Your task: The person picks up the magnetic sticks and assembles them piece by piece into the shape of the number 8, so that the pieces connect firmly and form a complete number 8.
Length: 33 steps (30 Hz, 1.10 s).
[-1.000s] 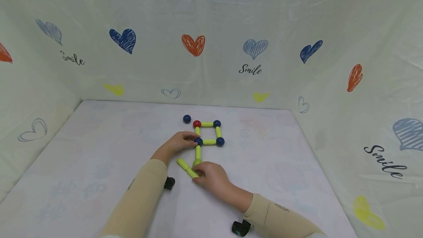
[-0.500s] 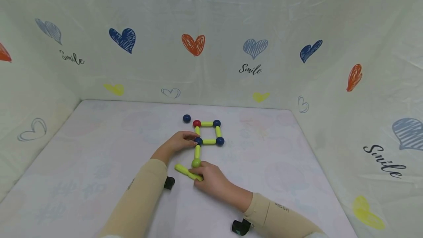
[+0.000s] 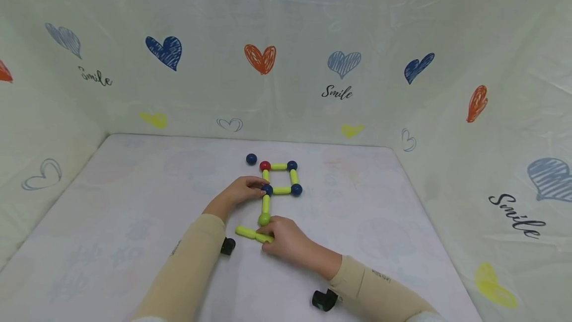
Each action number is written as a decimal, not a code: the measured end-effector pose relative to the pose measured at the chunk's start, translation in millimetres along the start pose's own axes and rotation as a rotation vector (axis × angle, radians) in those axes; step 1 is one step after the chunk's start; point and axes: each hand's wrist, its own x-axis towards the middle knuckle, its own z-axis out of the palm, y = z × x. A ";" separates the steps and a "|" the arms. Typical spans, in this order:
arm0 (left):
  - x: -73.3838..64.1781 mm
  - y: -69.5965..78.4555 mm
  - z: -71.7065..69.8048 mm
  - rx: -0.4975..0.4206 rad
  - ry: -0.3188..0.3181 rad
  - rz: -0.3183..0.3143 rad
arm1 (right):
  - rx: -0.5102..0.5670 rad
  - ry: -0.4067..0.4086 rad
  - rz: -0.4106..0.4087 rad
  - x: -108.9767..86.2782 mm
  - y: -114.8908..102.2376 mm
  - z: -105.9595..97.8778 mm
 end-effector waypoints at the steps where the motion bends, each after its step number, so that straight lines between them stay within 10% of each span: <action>1: -0.1 0.0 0.0 0.001 0.000 0.002 | -0.004 -0.001 -0.007 0.3 0.6 -0.6; 33: 0.7 -0.7 0.9 -0.020 0.003 0.003 | 0.012 -0.046 0.006 -1.5 9.1 -2.5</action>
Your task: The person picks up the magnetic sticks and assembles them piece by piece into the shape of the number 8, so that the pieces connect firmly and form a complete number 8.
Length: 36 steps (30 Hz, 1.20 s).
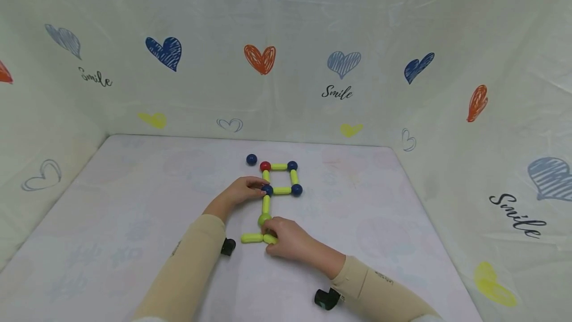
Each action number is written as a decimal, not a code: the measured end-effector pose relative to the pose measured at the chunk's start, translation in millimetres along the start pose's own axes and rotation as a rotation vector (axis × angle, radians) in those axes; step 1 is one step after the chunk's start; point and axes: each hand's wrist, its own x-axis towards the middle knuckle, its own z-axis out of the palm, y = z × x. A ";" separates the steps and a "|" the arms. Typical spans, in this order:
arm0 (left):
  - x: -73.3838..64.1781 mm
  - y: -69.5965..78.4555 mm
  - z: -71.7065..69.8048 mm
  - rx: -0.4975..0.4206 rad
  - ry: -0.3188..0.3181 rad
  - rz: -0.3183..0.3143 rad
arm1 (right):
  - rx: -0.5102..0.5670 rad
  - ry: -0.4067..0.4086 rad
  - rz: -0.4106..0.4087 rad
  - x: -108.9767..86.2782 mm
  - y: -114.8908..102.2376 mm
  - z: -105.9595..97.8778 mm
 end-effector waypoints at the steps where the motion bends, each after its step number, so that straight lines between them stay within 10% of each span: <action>1: 0.1 0.1 0.0 -0.002 -0.001 0.002 | 0.001 -0.001 0.001 -0.2 0.2 0.0; 36: 3.1 -1.0 1.2 0.023 0.009 -0.020 | 0.194 0.048 0.006 -5.5 37.2 -27.4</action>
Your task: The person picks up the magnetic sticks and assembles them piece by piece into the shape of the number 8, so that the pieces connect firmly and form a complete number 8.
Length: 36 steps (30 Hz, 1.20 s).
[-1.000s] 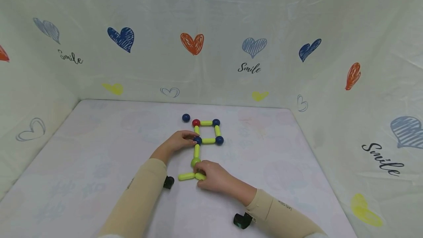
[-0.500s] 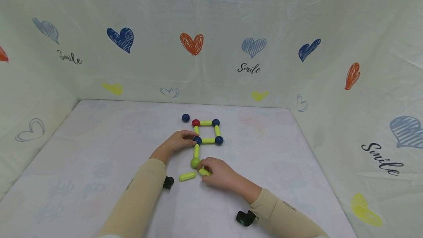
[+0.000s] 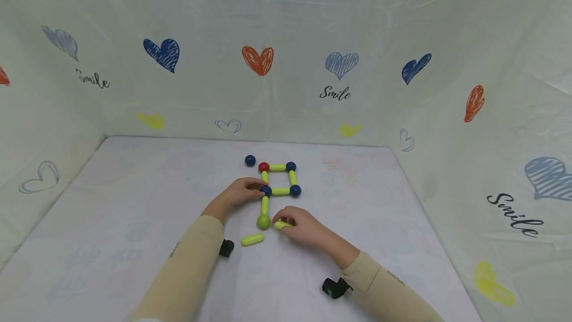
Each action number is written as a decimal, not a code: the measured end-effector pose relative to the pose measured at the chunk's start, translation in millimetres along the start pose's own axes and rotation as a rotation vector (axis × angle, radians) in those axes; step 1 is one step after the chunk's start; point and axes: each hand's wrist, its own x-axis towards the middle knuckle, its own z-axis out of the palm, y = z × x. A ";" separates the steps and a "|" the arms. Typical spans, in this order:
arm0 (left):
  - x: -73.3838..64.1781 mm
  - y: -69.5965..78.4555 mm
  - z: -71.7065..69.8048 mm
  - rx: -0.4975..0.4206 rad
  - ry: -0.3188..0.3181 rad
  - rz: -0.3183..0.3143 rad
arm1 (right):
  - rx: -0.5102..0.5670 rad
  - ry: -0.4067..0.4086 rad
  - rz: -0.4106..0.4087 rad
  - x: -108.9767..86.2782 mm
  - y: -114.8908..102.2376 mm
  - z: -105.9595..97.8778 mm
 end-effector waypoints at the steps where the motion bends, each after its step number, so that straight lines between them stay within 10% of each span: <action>1: -0.1 -0.2 -0.1 0.002 0.000 0.000 | 0.008 0.001 -0.004 0.2 1.1 -0.8; 36: 2.8 0.7 4.7 -0.004 0.048 0.021 | 0.015 0.031 -0.130 9.7 19.7 -3.6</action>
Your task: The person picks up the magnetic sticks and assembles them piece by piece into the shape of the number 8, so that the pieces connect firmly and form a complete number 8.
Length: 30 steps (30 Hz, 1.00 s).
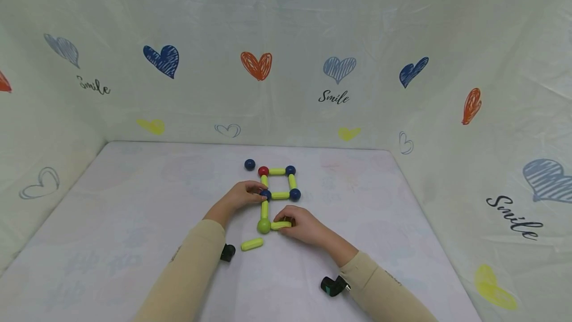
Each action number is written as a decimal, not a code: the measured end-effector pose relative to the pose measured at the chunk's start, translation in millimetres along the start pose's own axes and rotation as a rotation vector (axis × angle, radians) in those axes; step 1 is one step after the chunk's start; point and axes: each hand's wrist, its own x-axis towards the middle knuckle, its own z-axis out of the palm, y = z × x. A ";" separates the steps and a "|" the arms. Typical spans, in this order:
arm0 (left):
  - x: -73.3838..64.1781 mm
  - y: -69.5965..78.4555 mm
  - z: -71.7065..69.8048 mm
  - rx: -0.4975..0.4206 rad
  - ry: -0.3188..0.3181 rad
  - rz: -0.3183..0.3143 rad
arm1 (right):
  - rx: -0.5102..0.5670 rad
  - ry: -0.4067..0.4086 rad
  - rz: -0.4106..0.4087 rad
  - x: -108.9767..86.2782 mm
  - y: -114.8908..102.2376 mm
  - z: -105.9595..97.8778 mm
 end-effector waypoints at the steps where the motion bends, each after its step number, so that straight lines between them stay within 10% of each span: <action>1: 0.3 -0.4 0.3 0.001 0.001 -0.001 | -0.002 -0.001 0.001 0.0 0.3 0.0; 30: -0.1 -1.0 1.1 -0.015 -0.007 -0.024 | -0.020 0.010 0.048 -2.3 4.9 -6.8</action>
